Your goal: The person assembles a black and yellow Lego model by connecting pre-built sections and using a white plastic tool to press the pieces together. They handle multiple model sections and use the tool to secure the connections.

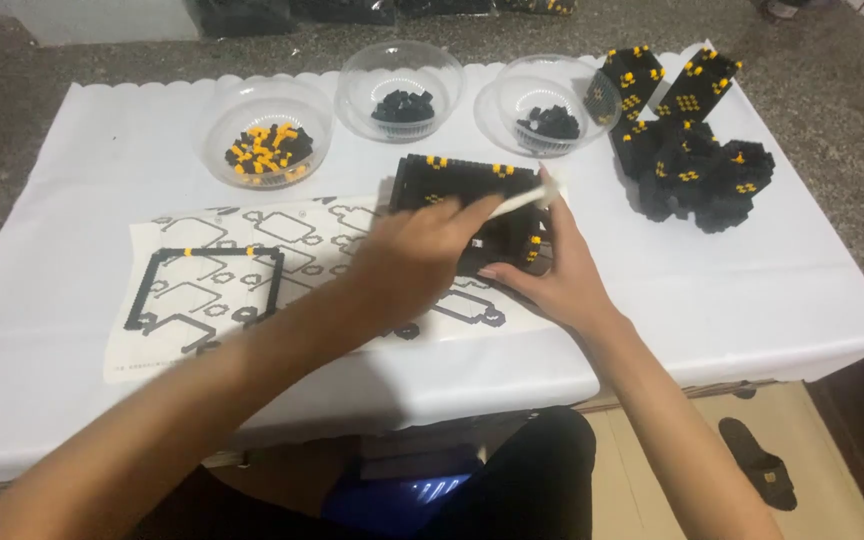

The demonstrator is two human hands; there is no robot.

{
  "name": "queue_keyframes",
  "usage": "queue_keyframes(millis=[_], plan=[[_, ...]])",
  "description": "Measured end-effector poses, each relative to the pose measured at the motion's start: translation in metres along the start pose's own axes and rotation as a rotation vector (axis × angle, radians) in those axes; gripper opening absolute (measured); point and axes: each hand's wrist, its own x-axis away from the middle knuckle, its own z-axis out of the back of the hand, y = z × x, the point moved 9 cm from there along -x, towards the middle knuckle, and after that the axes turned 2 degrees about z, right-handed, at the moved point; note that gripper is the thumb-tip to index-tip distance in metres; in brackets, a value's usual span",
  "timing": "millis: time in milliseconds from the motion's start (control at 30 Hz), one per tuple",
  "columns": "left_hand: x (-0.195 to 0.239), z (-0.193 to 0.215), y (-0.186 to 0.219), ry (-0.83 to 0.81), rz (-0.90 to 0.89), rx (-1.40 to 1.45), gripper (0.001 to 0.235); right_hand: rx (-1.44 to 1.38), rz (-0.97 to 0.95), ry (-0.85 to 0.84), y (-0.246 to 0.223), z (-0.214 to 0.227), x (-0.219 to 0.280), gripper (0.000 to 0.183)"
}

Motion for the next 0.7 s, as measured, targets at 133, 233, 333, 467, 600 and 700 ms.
queue_keyframes(millis=[133,233,333,467,600,700], plan=[[0.001,0.002,-0.003,-0.087,0.047,0.141,0.037,-0.004,0.006,0.002,0.009,0.000,0.000,0.107],[0.011,-0.016,-0.006,-0.304,0.083,0.162,0.039,0.005,0.014,-0.002,0.010,0.000,0.002,0.108],[0.006,0.002,-0.008,-0.153,0.100,0.240,0.042,-0.010,-0.005,0.003,0.009,0.001,0.001,0.109],[0.005,0.006,-0.004,-0.276,0.127,0.261,0.044,-0.004,0.002,0.008,0.009,0.000,0.002,0.109],[0.007,0.002,-0.004,-0.385,0.142,0.275,0.041,-0.015,-0.001,0.012,0.012,0.000,0.002,0.109],[0.002,0.015,-0.004,-0.290,0.153,0.291,0.049,-0.004,-0.040,-0.001,0.018,0.000,0.004,0.110]])
